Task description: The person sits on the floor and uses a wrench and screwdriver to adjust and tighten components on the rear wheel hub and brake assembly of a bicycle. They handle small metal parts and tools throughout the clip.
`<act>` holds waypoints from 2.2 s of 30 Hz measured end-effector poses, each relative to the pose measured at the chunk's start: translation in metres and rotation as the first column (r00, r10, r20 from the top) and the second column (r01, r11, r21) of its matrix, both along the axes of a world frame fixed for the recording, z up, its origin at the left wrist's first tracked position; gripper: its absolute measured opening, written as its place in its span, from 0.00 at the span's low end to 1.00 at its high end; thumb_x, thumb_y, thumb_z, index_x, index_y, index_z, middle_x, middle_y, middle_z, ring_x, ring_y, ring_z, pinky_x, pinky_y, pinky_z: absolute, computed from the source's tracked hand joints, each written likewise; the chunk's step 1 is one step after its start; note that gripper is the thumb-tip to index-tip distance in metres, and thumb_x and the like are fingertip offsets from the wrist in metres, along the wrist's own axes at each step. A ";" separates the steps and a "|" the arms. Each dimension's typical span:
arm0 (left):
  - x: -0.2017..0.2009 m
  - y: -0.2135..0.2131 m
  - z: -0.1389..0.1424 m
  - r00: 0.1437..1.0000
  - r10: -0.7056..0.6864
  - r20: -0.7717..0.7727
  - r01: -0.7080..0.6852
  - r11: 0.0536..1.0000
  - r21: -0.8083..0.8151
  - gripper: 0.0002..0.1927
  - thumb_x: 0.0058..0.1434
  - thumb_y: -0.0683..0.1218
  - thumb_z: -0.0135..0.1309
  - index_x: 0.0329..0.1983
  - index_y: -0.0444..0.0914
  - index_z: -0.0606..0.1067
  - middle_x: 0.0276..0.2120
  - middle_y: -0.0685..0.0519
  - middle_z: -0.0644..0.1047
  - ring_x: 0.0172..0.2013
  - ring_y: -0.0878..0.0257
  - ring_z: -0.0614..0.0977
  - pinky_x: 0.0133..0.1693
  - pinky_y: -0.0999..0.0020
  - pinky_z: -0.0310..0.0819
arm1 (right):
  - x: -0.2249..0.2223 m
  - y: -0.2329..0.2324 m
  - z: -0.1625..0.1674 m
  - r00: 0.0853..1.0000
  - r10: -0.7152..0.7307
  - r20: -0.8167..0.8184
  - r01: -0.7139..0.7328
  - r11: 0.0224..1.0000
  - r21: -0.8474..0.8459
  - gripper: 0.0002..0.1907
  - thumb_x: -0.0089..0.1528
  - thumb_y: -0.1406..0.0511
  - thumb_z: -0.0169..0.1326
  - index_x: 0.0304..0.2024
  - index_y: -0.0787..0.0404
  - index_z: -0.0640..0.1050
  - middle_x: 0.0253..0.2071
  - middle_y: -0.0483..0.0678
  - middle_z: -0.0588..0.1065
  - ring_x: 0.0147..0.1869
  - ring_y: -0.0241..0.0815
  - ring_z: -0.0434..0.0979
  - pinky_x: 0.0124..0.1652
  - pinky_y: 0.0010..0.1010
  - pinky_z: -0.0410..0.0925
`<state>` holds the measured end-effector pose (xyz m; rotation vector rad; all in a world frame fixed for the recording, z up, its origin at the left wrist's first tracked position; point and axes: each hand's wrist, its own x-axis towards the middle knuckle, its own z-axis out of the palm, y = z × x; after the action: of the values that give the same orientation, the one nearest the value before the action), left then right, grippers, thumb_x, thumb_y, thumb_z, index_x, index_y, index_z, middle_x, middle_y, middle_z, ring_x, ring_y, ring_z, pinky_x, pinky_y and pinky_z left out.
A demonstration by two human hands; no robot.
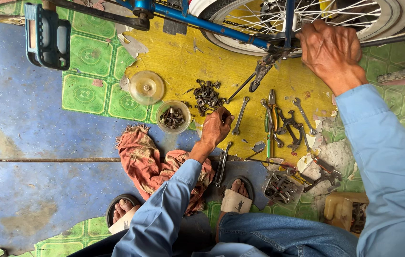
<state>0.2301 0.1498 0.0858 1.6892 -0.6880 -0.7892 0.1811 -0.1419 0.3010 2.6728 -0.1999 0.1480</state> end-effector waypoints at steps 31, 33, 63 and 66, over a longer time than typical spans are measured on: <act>-0.038 0.041 -0.057 0.938 -0.344 0.047 0.269 0.806 0.527 0.14 0.62 0.51 0.58 0.46 0.38 0.77 0.44 0.38 0.80 0.48 0.42 0.81 0.49 0.51 0.76 | -0.011 -0.007 -0.026 0.996 -0.048 0.071 0.051 0.998 -0.044 0.06 0.63 0.68 0.52 0.36 0.63 0.80 0.33 0.56 0.77 0.33 0.53 0.76 0.30 0.45 0.63; -0.039 0.044 -0.056 0.938 -0.342 0.052 0.269 0.814 0.515 0.13 0.63 0.50 0.57 0.44 0.38 0.77 0.43 0.38 0.81 0.47 0.42 0.82 0.48 0.51 0.76 | -0.014 -0.009 -0.029 0.993 -0.007 0.122 0.017 0.996 -0.086 0.06 0.64 0.68 0.51 0.37 0.63 0.79 0.32 0.56 0.76 0.35 0.52 0.76 0.33 0.45 0.64; 0.075 0.100 -0.010 0.769 0.393 0.504 -0.539 0.823 0.179 0.12 0.58 0.47 0.62 0.40 0.35 0.80 0.48 0.37 0.74 0.50 0.45 0.72 0.55 0.51 0.63 | 0.060 0.220 -0.142 0.962 0.256 -0.091 0.024 0.255 0.967 0.09 0.66 0.62 0.54 0.43 0.61 0.80 0.23 0.41 0.73 0.19 0.31 0.64 0.22 0.27 0.63; 0.075 0.105 -0.018 0.744 0.396 0.539 -0.528 0.842 0.109 0.10 0.60 0.46 0.62 0.40 0.34 0.80 0.48 0.38 0.76 0.53 0.43 0.74 0.60 0.46 0.61 | 0.064 0.210 -0.142 0.968 0.188 -0.166 0.098 0.329 0.939 0.10 0.69 0.63 0.50 0.42 0.62 0.80 0.23 0.44 0.71 0.21 0.33 0.65 0.22 0.28 0.63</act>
<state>0.3054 0.2546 0.0675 2.2206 -0.4702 -0.0654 0.2450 0.0678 0.1591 3.8705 -0.1451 -0.4704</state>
